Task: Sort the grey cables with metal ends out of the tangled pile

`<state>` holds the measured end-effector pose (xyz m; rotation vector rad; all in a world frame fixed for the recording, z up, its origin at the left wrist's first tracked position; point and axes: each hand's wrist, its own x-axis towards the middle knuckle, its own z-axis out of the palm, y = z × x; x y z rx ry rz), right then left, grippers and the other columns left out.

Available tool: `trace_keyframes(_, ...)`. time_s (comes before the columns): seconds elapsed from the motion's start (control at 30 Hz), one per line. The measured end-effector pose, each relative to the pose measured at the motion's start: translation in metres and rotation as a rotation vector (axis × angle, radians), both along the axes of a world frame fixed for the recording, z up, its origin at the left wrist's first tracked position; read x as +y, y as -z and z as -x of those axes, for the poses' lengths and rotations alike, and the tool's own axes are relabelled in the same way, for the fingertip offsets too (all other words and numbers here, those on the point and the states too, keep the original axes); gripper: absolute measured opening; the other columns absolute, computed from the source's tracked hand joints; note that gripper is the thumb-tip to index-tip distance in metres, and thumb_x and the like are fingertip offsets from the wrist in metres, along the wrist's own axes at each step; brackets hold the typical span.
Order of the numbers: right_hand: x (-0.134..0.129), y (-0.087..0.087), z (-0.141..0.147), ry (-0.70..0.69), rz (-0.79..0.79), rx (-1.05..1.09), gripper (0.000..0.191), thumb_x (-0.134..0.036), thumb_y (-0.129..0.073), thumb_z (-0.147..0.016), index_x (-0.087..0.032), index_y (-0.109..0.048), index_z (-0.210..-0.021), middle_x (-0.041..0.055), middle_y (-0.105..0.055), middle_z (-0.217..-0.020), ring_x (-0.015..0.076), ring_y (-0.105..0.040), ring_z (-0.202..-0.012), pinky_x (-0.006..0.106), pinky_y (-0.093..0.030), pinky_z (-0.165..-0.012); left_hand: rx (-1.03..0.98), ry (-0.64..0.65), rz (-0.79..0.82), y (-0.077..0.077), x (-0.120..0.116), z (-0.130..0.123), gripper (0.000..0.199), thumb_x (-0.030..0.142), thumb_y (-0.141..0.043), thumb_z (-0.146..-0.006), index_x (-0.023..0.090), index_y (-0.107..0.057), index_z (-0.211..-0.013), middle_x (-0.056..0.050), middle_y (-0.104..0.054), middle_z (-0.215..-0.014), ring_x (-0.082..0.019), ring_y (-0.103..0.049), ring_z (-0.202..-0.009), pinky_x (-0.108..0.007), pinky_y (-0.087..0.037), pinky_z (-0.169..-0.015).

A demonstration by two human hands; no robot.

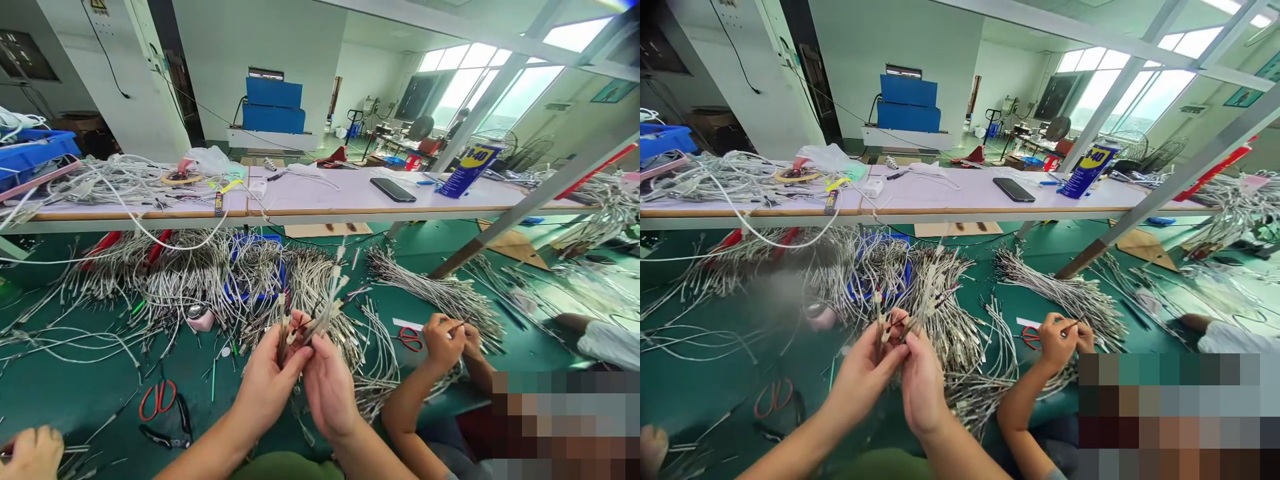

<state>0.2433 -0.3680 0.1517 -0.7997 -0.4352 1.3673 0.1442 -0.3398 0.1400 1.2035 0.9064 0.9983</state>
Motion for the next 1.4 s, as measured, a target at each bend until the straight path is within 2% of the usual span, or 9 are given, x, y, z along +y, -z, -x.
trace_keyframes(0.23, 0.005, 0.03, 0.003, 0.094, 0.006, -0.093, 0.033, -0.045, -0.07, -0.081, -0.026, -0.077, -0.106, 0.0047, -0.075, -0.119, 0.0295, -0.06, -0.126, 0.044, -0.042, -0.116, 0.14, 0.031, -0.146, 0.004, 0.009, 0.006, 0.021, 0.028, -0.065, -0.093, 0.025, -0.079, -0.109, -0.007, -0.077, -0.102, -0.024, -0.067, -0.096, -0.033, -0.046, -0.099)
trace_keyframes(0.47, 0.003, 0.048, 0.0, 0.076, 0.056, -0.187, 0.033, -0.041, -0.074, -0.081, -0.025, -0.077, -0.109, 0.0048, -0.074, -0.121, 0.0301, -0.058, -0.127, 0.044, -0.035, -0.119, 0.146, -0.026, -0.119, 0.006, 0.011, 0.007, 0.01, 0.03, -0.069, -0.091, 0.024, -0.075, -0.088, -0.004, -0.072, -0.088, -0.023, -0.062, -0.088, -0.029, -0.047, -0.083)
trace_keyframes(0.57, 0.002, 0.045, 0.002, 0.093, 0.033, -0.235, 0.031, -0.043, -0.078, -0.08, -0.025, -0.078, -0.105, 0.0043, -0.075, -0.112, 0.0269, -0.062, -0.116, 0.038, -0.042, -0.112, 0.105, -0.054, -0.078, 0.008, 0.01, 0.006, 0.021, 0.039, -0.066, -0.093, 0.023, -0.068, -0.08, -0.002, -0.066, -0.081, -0.02, -0.059, -0.08, -0.027, -0.047, -0.077)
trace_keyframes(0.67, 0.001, 0.044, 0.005, 0.076, 0.028, -0.235, 0.03, -0.049, -0.08, -0.081, -0.022, -0.077, -0.094, 0.0036, -0.072, -0.085, 0.0216, -0.064, -0.08, 0.033, -0.055, -0.079, 0.042, -0.051, -0.018, 0.011, 0.008, 0.005, 0.031, 0.05, -0.062, -0.095, 0.022, -0.062, -0.081, 0.0, -0.063, -0.077, -0.016, -0.056, -0.07, -0.026, -0.048, -0.066)
trace_keyframes(0.8, 0.007, 0.045, -0.003, 0.162, 0.035, -0.163, 0.035, -0.054, -0.08, -0.08, -0.022, -0.069, -0.089, -0.0036, -0.056, -0.069, 0.0112, -0.045, -0.054, 0.024, -0.04, -0.051, -0.027, -0.08, 0.016, 0.012, 0.007, 0.01, 0.042, 0.06, -0.064, -0.09, 0.021, -0.056, -0.077, 0.005, -0.048, -0.063, -0.01, -0.042, -0.055, -0.021, -0.037, -0.052)
trace_keyframes(0.93, 0.016, 0.038, -0.021, 0.255, 0.049, -0.072, 0.037, -0.055, -0.078, -0.081, -0.023, -0.065, -0.095, -0.0081, -0.042, -0.067, 0.0064, -0.032, -0.049, 0.019, -0.03, -0.046, -0.065, -0.136, 0.016, 0.01, 0.008, 0.017, 0.046, 0.063, -0.057, -0.094, 0.022, -0.049, -0.076, 0.007, -0.038, -0.062, -0.009, -0.035, -0.056, -0.02, -0.032, -0.054)
trace_keyframes(1.07, 0.018, 0.022, -0.027, 0.167, 0.031, -0.072, 0.047, -0.056, -0.081, -0.078, -0.02, -0.068, -0.106, -0.0094, -0.041, -0.063, 0.0037, -0.025, -0.044, 0.018, -0.022, -0.042, -0.033, -0.001, 0.047, 0.006, 0.007, 0.016, 0.047, 0.064, -0.062, -0.09, 0.02, -0.052, -0.073, 0.006, -0.041, -0.061, -0.01, -0.035, -0.056, -0.022, -0.031, -0.053)
trace_keyframes(1.23, 0.016, 0.013, -0.022, 0.103, -0.017, -0.152, 0.045, -0.054, -0.088, -0.07, -0.018, -0.063, -0.075, -0.0102, -0.038, -0.052, 0.0029, -0.024, -0.042, 0.019, -0.018, -0.041, -0.002, 0.162, 0.067, 0.002, 0.002, 0.013, 0.048, 0.064, -0.058, -0.093, 0.019, -0.057, -0.076, 0.004, -0.049, -0.062, -0.011, -0.042, -0.059, -0.024, -0.037, -0.058)
trace_keyframes(1.4, 0.011, 0.01, -0.016, 0.022, -0.012, -0.217, 0.041, -0.047, -0.089, -0.072, -0.016, -0.062, -0.072, -0.0095, -0.039, -0.049, 0.0033, -0.019, -0.043, 0.019, -0.014, -0.041, -0.012, 0.233, 0.108, -0.001, 0.003, 0.014, 0.052, 0.068, -0.056, -0.091, 0.019, -0.054, -0.074, 0.004, -0.049, -0.061, -0.012, -0.047, -0.059, -0.025, -0.042, -0.059)
